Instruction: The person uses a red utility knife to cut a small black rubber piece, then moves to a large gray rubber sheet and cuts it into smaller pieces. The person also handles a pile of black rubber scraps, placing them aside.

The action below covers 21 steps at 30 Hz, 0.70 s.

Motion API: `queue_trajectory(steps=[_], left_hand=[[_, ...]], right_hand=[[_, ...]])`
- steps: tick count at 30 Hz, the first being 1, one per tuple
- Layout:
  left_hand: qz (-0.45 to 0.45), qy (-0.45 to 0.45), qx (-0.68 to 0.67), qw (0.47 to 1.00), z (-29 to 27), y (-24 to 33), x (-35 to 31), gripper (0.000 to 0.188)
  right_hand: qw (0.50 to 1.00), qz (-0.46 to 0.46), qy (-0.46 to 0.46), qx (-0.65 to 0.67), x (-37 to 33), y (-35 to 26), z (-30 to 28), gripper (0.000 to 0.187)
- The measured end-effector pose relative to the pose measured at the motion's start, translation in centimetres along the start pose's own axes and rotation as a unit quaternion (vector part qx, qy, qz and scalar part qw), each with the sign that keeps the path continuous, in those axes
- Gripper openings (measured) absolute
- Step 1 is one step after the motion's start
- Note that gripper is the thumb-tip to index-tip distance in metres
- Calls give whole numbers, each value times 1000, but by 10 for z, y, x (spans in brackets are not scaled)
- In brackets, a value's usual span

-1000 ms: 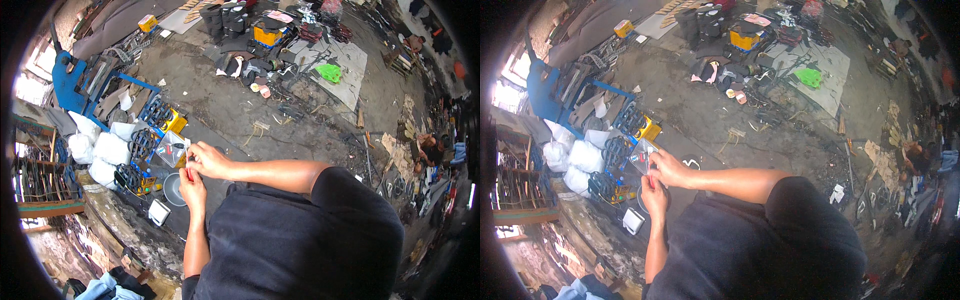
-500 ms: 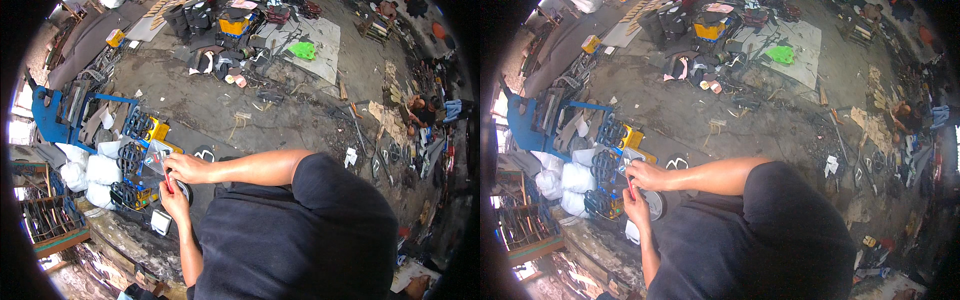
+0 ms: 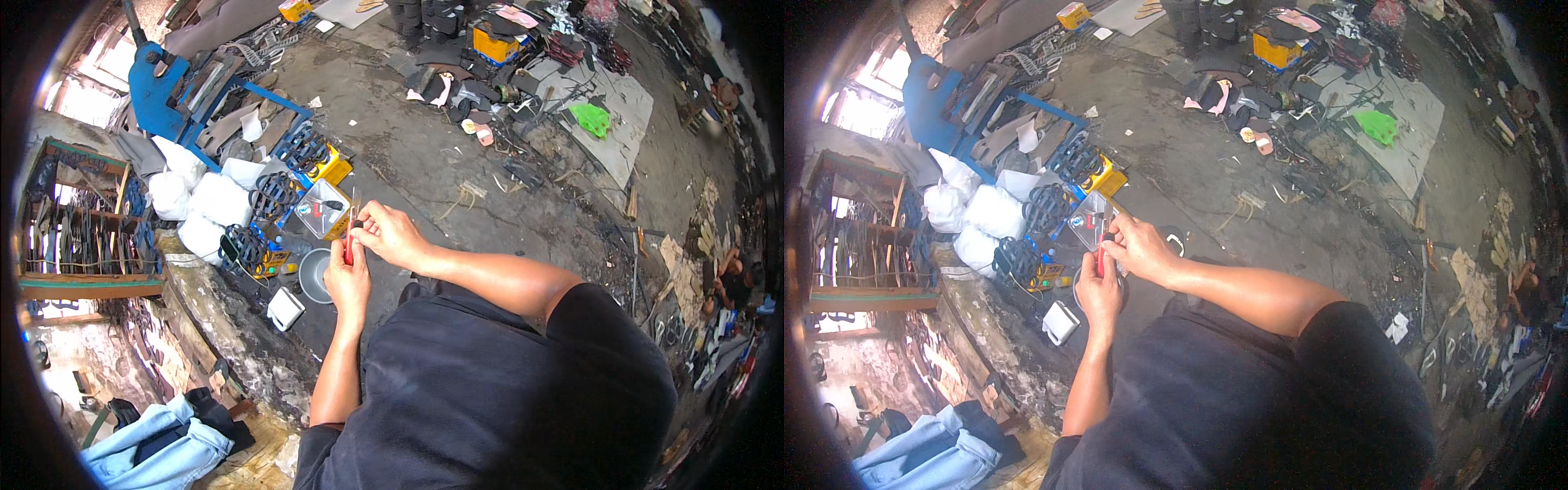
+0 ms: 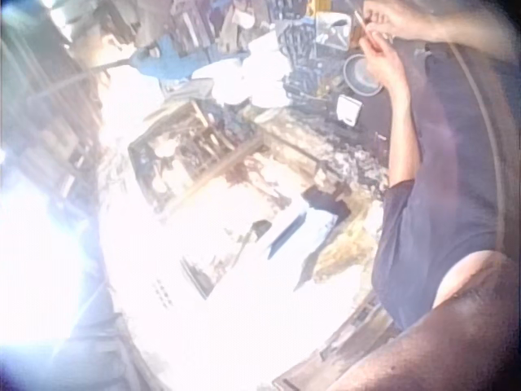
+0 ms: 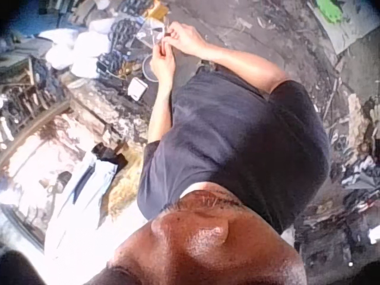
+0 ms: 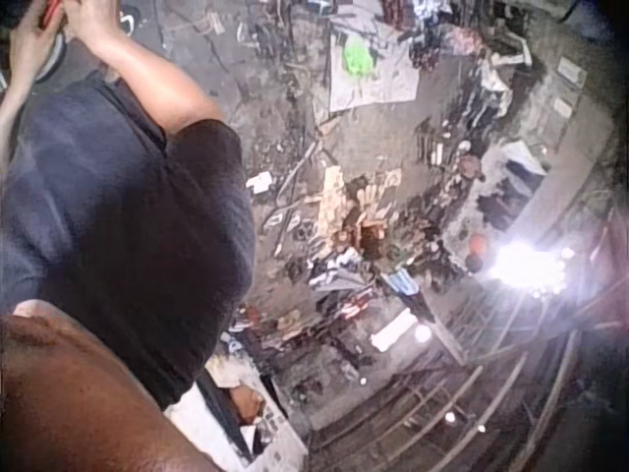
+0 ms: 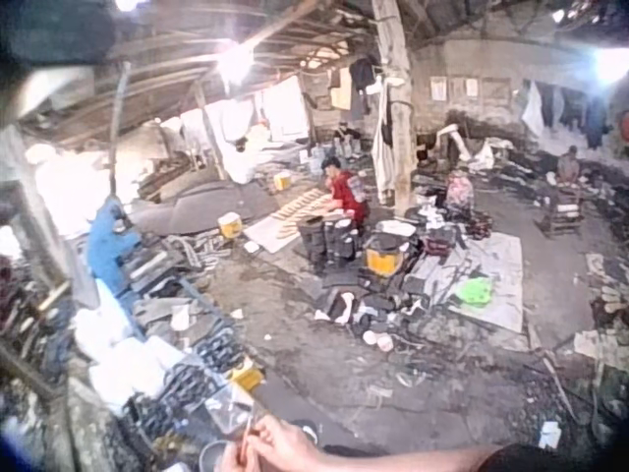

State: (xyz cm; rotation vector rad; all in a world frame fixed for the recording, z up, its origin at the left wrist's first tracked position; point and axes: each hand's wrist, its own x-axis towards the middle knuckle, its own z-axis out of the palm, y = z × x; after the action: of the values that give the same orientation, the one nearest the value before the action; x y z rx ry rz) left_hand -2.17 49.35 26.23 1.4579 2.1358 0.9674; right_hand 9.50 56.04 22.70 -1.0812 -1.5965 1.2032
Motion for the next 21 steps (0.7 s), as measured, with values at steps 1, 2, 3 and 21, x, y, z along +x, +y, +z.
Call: queue_trajectory(steps=[1, 2, 3, 21], left_hand=[[5, 8, -5, 1000, 0, -3, 0, 24], [10, 16, -10, 1000, 1, -7, 1, 24], [17, 22, -17, 999, 3, -8, -1, 24], [53, -128, 49, 989, 64, 6, 12, 24]], right_hand=[[1000, -3, -3, -4, 0, -1, 1, 31], [1000, -5, -4, -8, 1, -1, 2, 31], [1000, -8, -7, -23, 0, -4, 1, 29], [980, 113, -50, -156, -4, 43, -54, 45]])
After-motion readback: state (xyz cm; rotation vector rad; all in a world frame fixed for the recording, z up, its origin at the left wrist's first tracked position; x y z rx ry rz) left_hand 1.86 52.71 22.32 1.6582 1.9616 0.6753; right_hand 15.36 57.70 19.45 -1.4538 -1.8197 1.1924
